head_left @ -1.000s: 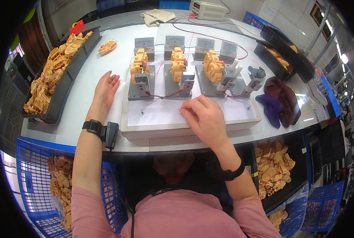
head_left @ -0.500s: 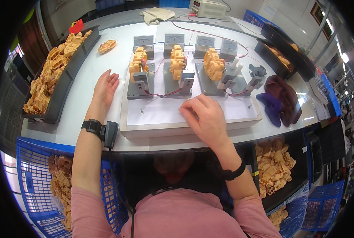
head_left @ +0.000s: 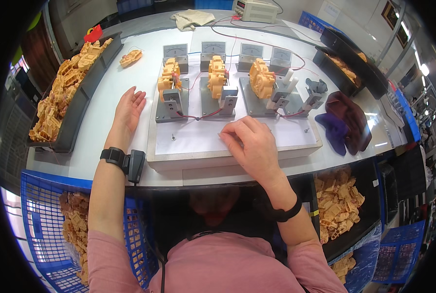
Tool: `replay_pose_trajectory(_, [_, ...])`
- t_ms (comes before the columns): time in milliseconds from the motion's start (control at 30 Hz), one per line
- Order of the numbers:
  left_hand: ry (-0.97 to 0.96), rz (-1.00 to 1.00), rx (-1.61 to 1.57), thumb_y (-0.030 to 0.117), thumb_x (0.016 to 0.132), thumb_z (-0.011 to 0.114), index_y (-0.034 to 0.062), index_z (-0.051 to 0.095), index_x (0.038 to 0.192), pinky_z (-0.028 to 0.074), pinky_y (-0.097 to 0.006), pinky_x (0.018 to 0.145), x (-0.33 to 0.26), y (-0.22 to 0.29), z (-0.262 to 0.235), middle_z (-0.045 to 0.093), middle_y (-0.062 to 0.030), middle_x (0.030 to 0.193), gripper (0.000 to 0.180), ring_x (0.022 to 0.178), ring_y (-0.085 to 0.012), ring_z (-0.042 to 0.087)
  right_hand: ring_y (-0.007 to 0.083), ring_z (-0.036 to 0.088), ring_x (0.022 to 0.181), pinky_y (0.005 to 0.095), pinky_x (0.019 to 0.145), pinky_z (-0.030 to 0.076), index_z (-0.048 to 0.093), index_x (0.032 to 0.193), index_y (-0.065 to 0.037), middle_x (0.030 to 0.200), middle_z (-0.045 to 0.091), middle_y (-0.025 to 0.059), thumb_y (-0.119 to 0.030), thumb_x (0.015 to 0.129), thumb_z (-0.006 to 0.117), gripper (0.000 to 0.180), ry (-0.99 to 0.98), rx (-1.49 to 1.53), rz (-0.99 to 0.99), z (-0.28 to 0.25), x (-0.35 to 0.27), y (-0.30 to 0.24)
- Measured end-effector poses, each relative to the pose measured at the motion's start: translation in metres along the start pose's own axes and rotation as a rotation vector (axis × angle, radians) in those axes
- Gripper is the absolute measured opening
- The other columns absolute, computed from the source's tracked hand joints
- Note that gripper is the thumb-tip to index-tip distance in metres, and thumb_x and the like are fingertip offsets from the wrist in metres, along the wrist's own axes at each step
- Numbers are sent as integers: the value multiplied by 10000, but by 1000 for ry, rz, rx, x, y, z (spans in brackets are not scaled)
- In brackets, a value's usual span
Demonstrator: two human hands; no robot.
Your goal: Assembling small yellow plastic components using a testing or assembly jig at a workstation.
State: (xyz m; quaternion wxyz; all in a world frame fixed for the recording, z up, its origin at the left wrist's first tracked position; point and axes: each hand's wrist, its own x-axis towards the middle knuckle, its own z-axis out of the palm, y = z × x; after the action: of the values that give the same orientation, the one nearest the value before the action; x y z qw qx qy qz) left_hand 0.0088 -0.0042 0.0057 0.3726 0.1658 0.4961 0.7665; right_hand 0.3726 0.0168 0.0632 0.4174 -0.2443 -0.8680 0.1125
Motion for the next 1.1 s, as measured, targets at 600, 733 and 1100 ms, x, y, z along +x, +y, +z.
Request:
replay_pose_trajectory(600, [11, -1, 30, 263, 1051, 468, 8, 378, 1419, 473, -350, 1041, -4, 0, 1, 462, -173, 1284, 457, 1205, -252, 521, 261, 595, 748, 381, 709, 457, 674, 840, -104, 818, 628, 35, -157, 826, 721, 72, -3, -7, 11, -1, -1, -2])
replay_pose_trajectory(733, [10, 11, 37, 264, 1050, 472, 6, 386, 1410, 480, -345, 1032, -5, 1, 3, 464, -168, 1282, 451, 1202, -243, 522, 256, 594, 742, 379, 710, 455, 674, 835, -106, 816, 625, 30, -156, 825, 722, 71, 0, -13, 22, -1, -1, -3])
replay_pose_trajectory(1100, [4, 12, 13, 248, 1037, 502, 5, 418, 1379, 489, -349, 1019, 1, -2, -1, 494, -164, 1238, 428, 1168, -239, 545, 280, 594, 888, 383, 814, 468, 643, 983, -69, 938, 605, 81, -135, 835, 706, 174, -39, 182, -105, 36, 16, -42])
